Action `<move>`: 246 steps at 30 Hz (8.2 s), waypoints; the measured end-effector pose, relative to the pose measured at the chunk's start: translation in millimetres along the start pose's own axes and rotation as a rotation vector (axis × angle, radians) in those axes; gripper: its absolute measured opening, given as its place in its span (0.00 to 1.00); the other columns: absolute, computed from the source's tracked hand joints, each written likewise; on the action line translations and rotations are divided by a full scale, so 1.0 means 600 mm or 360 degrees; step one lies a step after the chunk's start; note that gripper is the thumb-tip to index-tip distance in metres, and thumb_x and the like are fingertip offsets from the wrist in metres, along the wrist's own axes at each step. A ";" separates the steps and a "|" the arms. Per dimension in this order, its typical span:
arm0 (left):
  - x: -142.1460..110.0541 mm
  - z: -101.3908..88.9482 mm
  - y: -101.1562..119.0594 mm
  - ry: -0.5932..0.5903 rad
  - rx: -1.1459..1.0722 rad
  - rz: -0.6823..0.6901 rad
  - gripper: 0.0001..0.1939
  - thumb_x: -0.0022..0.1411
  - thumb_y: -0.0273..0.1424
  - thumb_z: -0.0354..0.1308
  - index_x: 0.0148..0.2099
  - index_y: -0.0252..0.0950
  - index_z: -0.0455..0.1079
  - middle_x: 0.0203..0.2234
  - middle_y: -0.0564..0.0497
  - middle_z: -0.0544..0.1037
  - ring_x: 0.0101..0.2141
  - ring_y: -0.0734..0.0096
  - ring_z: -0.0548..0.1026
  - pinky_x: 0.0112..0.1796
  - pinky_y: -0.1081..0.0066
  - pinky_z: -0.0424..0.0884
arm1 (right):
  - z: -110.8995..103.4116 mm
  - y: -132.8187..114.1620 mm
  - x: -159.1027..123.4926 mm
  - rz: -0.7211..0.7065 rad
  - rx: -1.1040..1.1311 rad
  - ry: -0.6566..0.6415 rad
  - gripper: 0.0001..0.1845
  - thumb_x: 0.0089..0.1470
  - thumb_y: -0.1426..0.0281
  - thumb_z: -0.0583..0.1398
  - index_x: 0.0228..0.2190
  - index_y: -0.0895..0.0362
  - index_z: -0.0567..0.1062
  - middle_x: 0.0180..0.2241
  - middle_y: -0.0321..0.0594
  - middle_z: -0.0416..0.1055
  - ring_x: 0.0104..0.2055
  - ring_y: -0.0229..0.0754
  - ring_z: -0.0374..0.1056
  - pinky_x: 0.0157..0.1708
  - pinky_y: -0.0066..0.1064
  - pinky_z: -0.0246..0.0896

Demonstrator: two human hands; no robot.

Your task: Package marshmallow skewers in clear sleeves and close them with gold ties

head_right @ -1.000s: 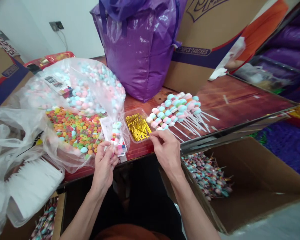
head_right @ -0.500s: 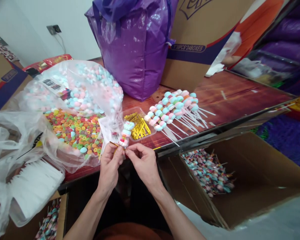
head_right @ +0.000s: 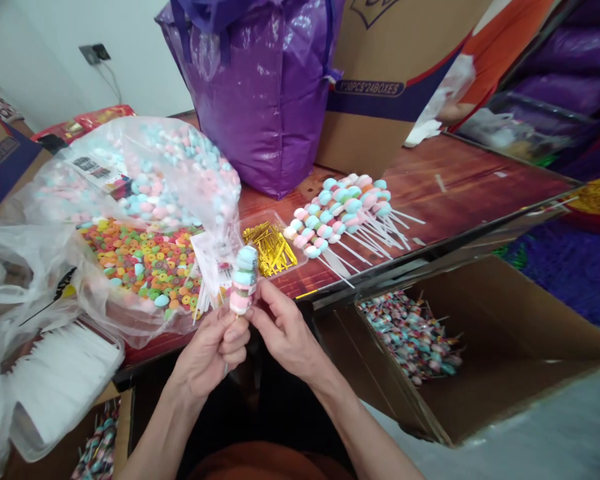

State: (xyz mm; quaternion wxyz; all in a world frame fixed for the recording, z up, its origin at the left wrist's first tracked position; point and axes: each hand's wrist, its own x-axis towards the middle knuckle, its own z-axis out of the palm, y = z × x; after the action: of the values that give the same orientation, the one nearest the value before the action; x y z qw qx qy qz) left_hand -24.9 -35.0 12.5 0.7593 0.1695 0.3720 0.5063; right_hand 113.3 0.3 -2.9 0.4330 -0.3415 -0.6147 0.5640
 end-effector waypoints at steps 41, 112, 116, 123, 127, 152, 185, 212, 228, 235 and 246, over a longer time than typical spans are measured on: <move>-0.021 0.029 -0.049 0.0069 0.0936 0.0375 0.17 0.62 0.46 0.62 0.33 0.37 0.81 0.36 0.46 0.76 0.40 0.63 0.72 0.44 0.69 0.68 | -0.004 -0.047 -0.093 -0.0307 -0.0312 0.0740 0.08 0.62 0.73 0.58 0.32 0.55 0.77 0.29 0.37 0.71 0.30 0.38 0.67 0.31 0.30 0.62; 0.020 -0.001 -0.030 0.0727 -0.0118 0.0674 0.11 0.43 0.31 0.77 0.28 0.34 0.79 0.25 0.54 0.77 0.26 0.80 0.70 0.29 0.79 0.70 | -0.007 0.012 -0.016 0.0169 -0.0180 0.0332 0.22 0.63 0.59 0.56 0.20 0.54 0.60 0.21 0.30 0.53 0.25 0.35 0.50 0.25 0.29 0.49; 0.031 0.011 -0.034 0.0822 -0.0185 0.0757 0.14 0.40 0.32 0.78 0.27 0.34 0.77 0.23 0.56 0.75 0.24 0.82 0.68 0.28 0.80 0.68 | -0.018 0.017 -0.014 0.0175 -0.0195 0.0509 0.24 0.64 0.57 0.55 0.20 0.54 0.61 0.21 0.31 0.54 0.24 0.35 0.51 0.25 0.29 0.48; 0.045 0.004 -0.019 0.0890 -0.0227 0.0786 0.16 0.43 0.35 0.77 0.29 0.33 0.75 0.25 0.56 0.75 0.25 0.82 0.70 0.29 0.79 0.68 | -0.101 0.042 0.007 -0.0051 -0.1009 0.1063 0.18 0.65 0.60 0.56 0.25 0.55 0.71 0.24 0.36 0.67 0.27 0.40 0.60 0.31 0.33 0.54; 0.047 -0.001 -0.015 0.0891 -0.0279 0.0737 0.17 0.44 0.36 0.77 0.31 0.34 0.74 0.24 0.57 0.75 0.24 0.82 0.71 0.30 0.78 0.69 | -0.150 0.072 0.028 -0.0167 -0.1953 0.1026 0.07 0.61 0.68 0.59 0.35 0.56 0.76 0.34 0.45 0.75 0.36 0.48 0.64 0.35 0.36 0.54; 0.063 -0.014 -0.002 0.0888 -0.0366 0.0776 0.22 0.45 0.41 0.76 0.32 0.35 0.69 0.20 0.58 0.70 0.24 0.77 0.74 0.32 0.73 0.72 | -0.091 0.007 -0.094 -0.0654 -0.1094 0.0677 0.11 0.58 0.80 0.61 0.37 0.52 0.76 0.31 0.39 0.74 0.34 0.43 0.70 0.34 0.35 0.65; 0.039 0.011 -0.052 0.0397 0.0182 0.0615 0.17 0.61 0.43 0.65 0.41 0.34 0.72 0.35 0.47 0.81 0.38 0.65 0.81 0.41 0.67 0.76 | 0.024 0.028 -0.063 -0.0503 -0.0753 0.0628 0.10 0.63 0.80 0.55 0.34 0.57 0.74 0.30 0.39 0.68 0.32 0.38 0.67 0.34 0.28 0.64; -0.012 -0.036 -0.020 0.0100 0.0344 0.0623 0.14 0.66 0.38 0.60 0.49 0.39 0.79 0.34 0.46 0.82 0.39 0.63 0.77 0.46 0.62 0.73 | 0.084 0.001 -0.022 0.0865 0.0988 0.0143 0.21 0.56 0.53 0.61 0.22 0.54 0.63 0.13 0.22 0.47 0.16 0.29 0.35 0.16 0.25 0.33; -0.004 -0.030 0.004 0.0373 0.0029 0.0635 0.14 0.57 0.37 0.69 0.32 0.33 0.69 0.22 0.56 0.65 0.22 0.81 0.55 0.24 0.77 0.53 | -0.030 0.003 0.196 0.0559 -0.2266 0.0054 0.16 0.62 0.77 0.53 0.47 0.61 0.77 0.43 0.54 0.78 0.45 0.53 0.75 0.39 0.34 0.63; 0.008 -0.032 0.001 0.0410 0.0015 0.0714 0.14 0.58 0.38 0.69 0.35 0.36 0.67 0.24 0.55 0.71 0.22 0.82 0.59 0.25 0.78 0.56 | -0.046 -0.021 0.159 0.0498 -0.2252 0.0185 0.17 0.64 0.77 0.52 0.41 0.59 0.80 0.40 0.55 0.78 0.41 0.54 0.74 0.35 0.37 0.62; 0.021 -0.022 -0.036 0.0544 0.0280 0.0743 0.12 0.63 0.38 0.62 0.41 0.39 0.65 0.25 0.57 0.70 0.22 0.80 0.58 0.24 0.77 0.54 | 0.000 -0.005 -0.006 0.0358 -0.0020 0.0225 0.09 0.48 0.63 0.69 0.24 0.57 0.80 0.20 0.34 0.72 0.21 0.35 0.61 0.23 0.28 0.58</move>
State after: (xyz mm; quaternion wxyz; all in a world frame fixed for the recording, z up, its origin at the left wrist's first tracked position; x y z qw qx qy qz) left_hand -17.9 -34.5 -15.1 0.5311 0.2279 0.4879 0.6542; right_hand 115.2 -3.4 -0.4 0.4070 -0.4501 -0.5439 0.5796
